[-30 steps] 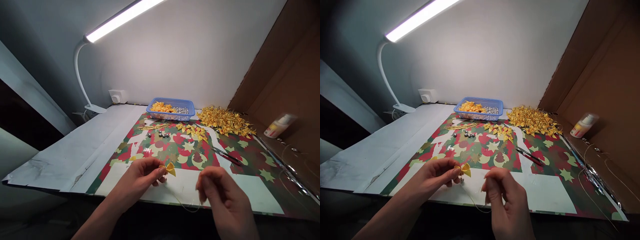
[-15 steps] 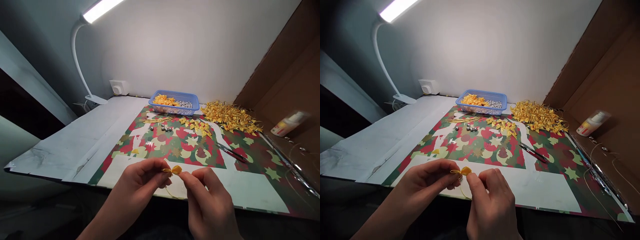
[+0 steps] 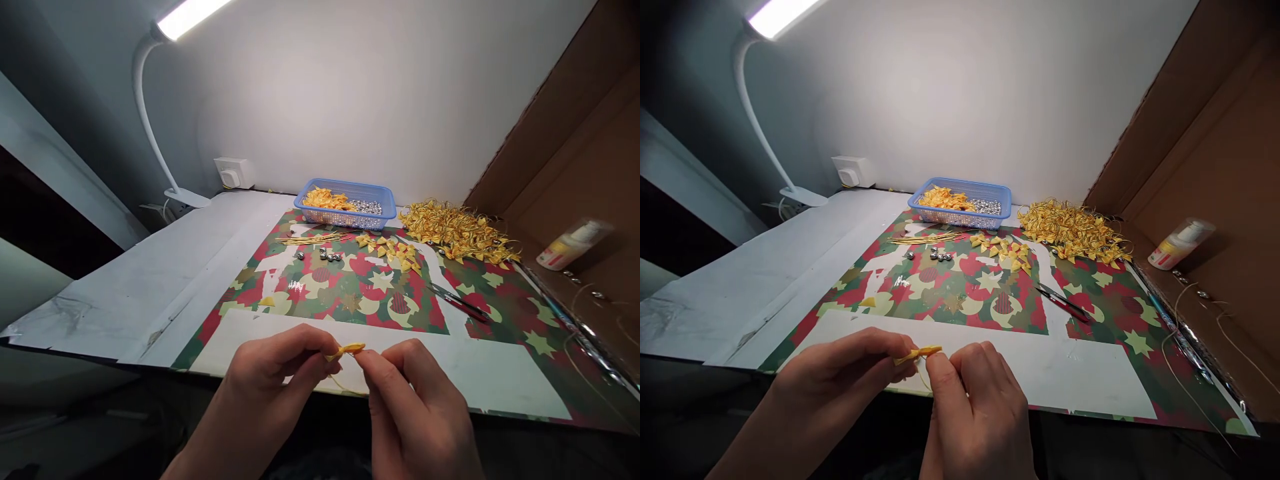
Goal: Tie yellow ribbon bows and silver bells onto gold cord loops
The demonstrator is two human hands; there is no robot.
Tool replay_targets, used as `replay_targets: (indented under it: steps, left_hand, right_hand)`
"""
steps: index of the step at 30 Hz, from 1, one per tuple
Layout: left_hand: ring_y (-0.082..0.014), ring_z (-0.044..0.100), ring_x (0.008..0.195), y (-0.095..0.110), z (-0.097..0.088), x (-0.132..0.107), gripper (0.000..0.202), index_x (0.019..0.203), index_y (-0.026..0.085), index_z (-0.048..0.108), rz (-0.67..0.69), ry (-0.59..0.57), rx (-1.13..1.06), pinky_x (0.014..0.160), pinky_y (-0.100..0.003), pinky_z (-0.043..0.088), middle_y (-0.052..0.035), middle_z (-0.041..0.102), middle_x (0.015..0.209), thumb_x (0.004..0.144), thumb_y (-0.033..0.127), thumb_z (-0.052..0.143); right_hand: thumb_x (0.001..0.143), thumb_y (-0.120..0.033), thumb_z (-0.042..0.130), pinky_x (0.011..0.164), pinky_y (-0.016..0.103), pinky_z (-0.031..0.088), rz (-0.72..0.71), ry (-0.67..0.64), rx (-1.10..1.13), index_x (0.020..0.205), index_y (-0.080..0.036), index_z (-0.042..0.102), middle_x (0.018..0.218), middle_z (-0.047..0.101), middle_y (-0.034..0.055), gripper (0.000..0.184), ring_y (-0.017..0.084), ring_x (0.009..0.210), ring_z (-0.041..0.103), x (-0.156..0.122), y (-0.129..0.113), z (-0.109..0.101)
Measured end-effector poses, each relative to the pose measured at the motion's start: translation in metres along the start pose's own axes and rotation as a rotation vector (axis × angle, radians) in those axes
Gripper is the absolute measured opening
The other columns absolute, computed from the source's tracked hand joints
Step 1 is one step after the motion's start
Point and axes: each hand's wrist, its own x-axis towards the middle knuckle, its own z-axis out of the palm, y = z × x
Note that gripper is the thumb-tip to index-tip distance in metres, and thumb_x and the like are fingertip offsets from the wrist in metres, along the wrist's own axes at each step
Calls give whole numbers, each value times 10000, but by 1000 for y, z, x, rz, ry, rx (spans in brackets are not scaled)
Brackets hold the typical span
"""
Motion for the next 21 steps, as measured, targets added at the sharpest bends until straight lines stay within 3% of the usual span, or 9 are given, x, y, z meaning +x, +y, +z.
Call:
replay_targets:
  steps: [13,21]
  left_hand:
    - [-67,739,693,-4,0,-3,263,906,267,712,267,20,251,689,-86,554,101,790,825,872,27,610]
    - [-85,751,643,-4,0,-4,225,868,244,725,279,22,235,656,-104,574,80,809,797,882,50,610]
  right_hand:
    - [902,-8,514,549,281,395,3,-21,-14,1069,-103,624,780,493,32,221,147,680,463,0,-3,-1]
    - [891,11,470,555,277,375,71,-18,33,1045,-136,619,784,448,17,259,148,670,444,-2,-4,2]
